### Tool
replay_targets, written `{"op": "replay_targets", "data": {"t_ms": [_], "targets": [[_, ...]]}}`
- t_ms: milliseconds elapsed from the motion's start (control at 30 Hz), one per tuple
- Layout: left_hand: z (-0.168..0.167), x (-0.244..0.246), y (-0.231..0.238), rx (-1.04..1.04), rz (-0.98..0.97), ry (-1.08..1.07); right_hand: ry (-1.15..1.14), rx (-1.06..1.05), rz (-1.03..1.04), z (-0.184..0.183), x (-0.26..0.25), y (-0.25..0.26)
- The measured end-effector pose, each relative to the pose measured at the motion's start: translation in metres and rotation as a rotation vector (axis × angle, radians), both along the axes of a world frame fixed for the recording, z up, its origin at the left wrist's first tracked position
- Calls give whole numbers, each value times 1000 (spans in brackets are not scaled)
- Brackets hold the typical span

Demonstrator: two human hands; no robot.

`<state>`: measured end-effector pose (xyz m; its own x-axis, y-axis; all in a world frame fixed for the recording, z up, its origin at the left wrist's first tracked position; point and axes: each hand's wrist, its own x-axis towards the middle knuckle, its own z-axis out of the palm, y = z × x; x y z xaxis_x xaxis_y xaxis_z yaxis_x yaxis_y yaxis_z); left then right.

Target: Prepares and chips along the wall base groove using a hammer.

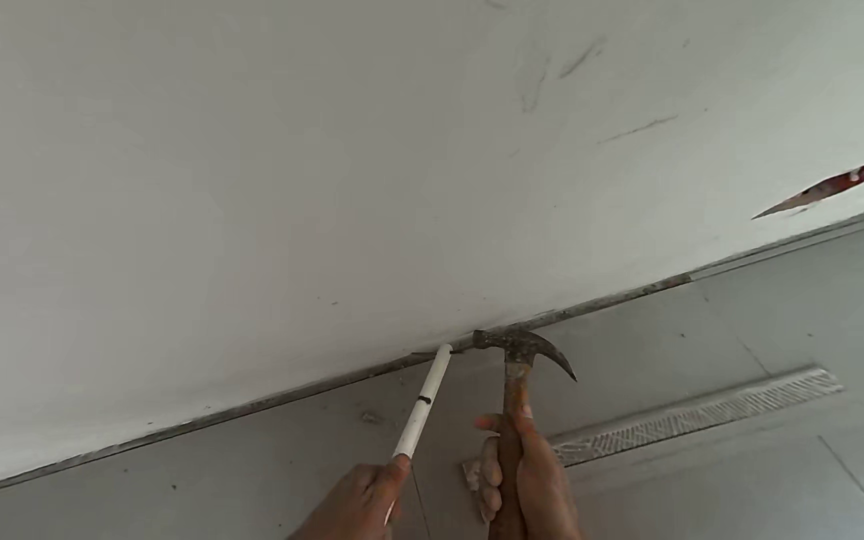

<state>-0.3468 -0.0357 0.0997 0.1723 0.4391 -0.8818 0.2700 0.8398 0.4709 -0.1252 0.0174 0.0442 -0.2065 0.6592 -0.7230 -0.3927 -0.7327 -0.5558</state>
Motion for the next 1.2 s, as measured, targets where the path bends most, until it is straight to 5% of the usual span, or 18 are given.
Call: {"op": "replay_targets", "data": {"t_ms": [133, 267, 433, 567, 733, 867, 1033, 1200], "targets": [[-35, -25, -4, -90, 44, -13, -11, 0, -6, 4, 4, -2], [-22, -25, -24, -122, 265, 83, -83, 115, -6, 4, 12, 0], [-19, -11, -11, -47, 138, -62, -135, 148, -35, 8, 7, 3], [-34, -11, 6, -144, 272, -164, -180, 143, 0, 13, 3, 1], [-31, -13, 8, -212, 383, -160, -202, 140, 19, 5, -6, -2], [-28, -13, 7, -230, 380, -138, -180, 23, 238, -11, -3, -1], [-29, -13, 6, -205, 319, -114, -209, 42, 105, -3, -11, -3], [-28, -11, 6, -221, 358, -37, -207, -1, 360, -10, -6, -1]]}}
